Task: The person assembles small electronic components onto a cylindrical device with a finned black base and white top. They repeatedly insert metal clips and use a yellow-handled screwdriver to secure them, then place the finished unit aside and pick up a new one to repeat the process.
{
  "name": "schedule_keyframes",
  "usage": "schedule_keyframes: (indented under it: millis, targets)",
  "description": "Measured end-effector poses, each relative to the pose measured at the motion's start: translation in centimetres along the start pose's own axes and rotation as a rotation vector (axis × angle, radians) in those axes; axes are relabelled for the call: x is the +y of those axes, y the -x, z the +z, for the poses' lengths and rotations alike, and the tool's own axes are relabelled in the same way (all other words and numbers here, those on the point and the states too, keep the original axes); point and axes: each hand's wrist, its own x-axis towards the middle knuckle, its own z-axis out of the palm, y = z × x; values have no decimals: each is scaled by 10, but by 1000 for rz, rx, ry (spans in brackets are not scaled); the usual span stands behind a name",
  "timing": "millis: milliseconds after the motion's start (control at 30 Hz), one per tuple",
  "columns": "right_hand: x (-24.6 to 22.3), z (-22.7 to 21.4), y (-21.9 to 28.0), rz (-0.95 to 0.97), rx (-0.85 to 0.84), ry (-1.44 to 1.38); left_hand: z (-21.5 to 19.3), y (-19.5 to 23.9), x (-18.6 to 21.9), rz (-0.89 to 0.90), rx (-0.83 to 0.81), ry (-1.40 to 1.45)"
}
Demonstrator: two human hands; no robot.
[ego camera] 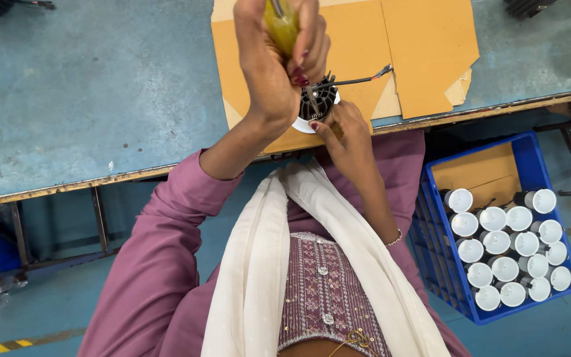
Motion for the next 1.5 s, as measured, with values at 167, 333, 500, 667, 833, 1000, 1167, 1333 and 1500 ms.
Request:
schedule_keyframes:
  millis: [167,333,500,667,833,1000,1167,1333,1500]
  targets:
    - [4,0,2,13,-18,-34,1,1,-5,-36,6,-92]
    - [7,0,2,-11,-19,-50,1,0,-10,-50,-58,-171]
    - [13,0,2,7,-16,-98,-9,-20,-3,-233,-456,-129]
    - [17,1,5,49,-12,-195,-13,-38,4,-434,-762,-126]
    - [19,2,7,105,-26,-178,-2,-47,4,-492,-883,-202]
    - [20,2,9,102,-21,-145,2,-47,1,-543,-875,-212]
    - [16,8,19,-11,64,-75,6,-45,-15,-324,-962,-404]
    - [11,11,24,7,86,-94,10,-45,-38,-237,-1016,-530]
    - [6,11,27,-9,65,-108,13,-47,-50,62,-1109,-574]
